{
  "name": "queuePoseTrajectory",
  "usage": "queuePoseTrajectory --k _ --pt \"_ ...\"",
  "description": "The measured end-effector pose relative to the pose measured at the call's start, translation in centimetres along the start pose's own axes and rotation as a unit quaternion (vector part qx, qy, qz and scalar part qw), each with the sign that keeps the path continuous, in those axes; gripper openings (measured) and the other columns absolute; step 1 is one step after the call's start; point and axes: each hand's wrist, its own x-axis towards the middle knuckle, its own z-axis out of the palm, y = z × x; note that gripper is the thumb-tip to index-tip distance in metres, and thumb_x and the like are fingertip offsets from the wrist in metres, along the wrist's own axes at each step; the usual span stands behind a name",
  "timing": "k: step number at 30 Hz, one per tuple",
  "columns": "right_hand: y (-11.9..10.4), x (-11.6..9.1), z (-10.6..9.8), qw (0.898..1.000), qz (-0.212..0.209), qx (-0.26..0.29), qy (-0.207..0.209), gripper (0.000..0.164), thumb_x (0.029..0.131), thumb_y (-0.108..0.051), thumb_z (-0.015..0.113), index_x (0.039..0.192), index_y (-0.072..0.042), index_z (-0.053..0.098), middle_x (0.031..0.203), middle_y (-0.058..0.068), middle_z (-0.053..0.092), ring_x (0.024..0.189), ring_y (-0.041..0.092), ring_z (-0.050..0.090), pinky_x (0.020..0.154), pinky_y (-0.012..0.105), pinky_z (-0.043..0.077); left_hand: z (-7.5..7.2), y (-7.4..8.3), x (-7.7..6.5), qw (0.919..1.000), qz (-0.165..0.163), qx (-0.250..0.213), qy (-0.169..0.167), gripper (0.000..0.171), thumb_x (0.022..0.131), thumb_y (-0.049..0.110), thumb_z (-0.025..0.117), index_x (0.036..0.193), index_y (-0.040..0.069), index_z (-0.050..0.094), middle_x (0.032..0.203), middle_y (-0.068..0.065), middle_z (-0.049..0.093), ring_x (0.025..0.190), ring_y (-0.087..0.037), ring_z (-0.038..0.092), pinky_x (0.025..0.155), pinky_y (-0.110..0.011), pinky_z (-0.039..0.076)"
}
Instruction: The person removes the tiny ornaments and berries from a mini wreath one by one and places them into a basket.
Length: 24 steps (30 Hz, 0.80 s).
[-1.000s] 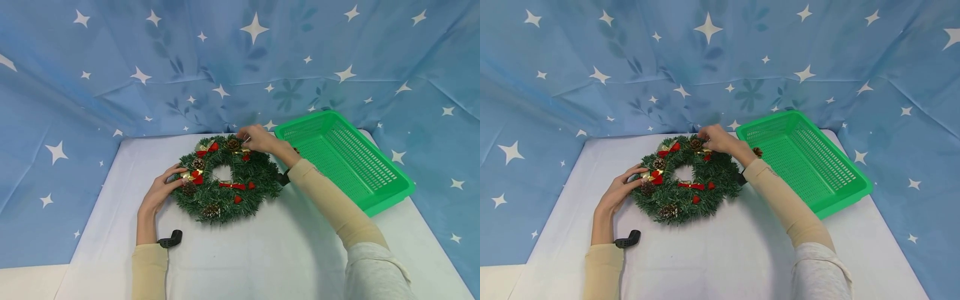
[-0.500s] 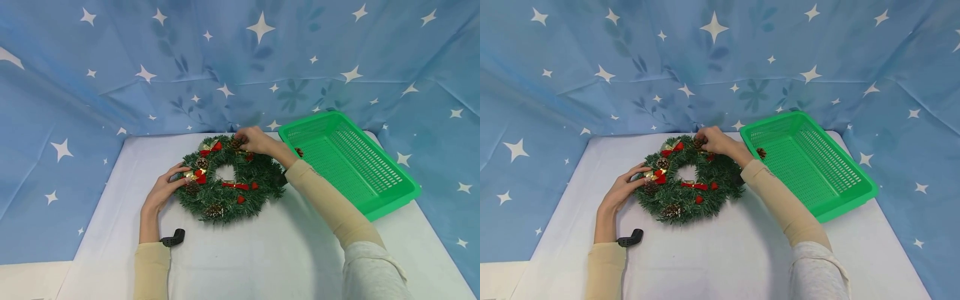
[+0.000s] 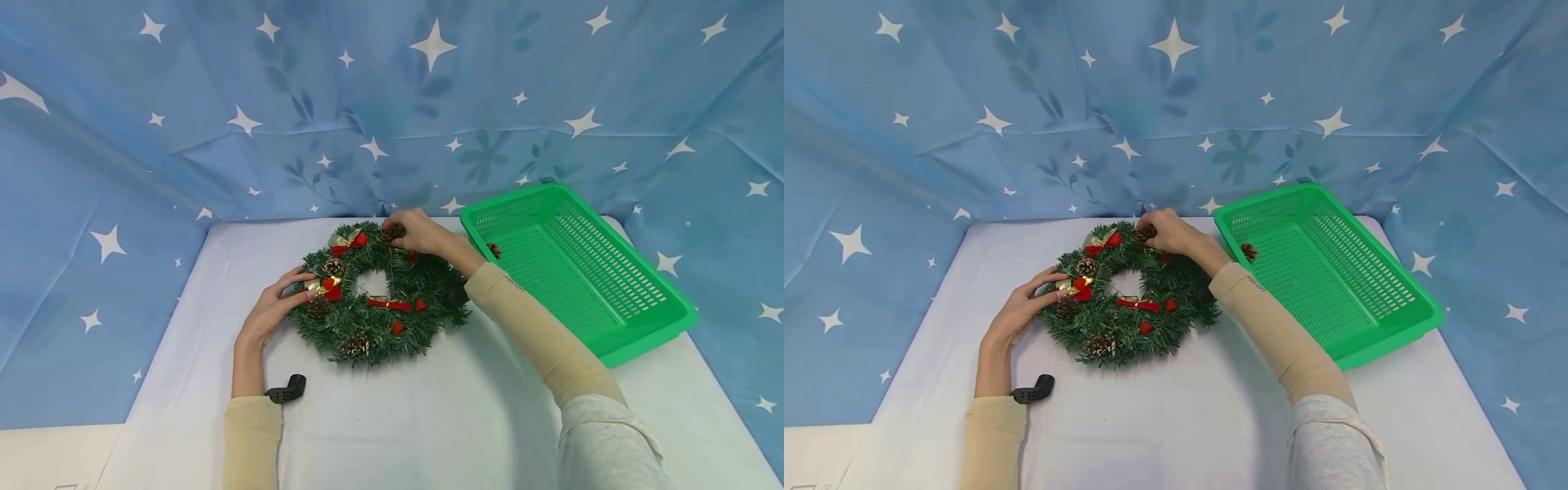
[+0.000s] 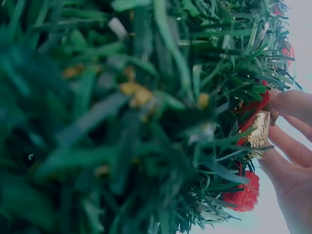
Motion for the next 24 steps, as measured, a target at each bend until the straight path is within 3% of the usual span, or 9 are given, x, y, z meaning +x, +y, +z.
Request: queuePoseTrajectory --k 24 --pt "-0.3 -0.7 -1.2 1.0 -0.005 -0.011 0.013 0.033 0.095 -0.004 0.073 0.129 -0.001 0.07 0.129 0.018 0.07 0.109 0.032 0.07 0.089 0.044 0.058 0.1 0.4 -0.3 0.9999 0.001 0.013 -0.002 0.054 0.101 0.032 0.069 0.147 0.008 0.056 0.172 0.002 0.019 0.156 -0.051 0.005 0.12 -0.073 0.018"
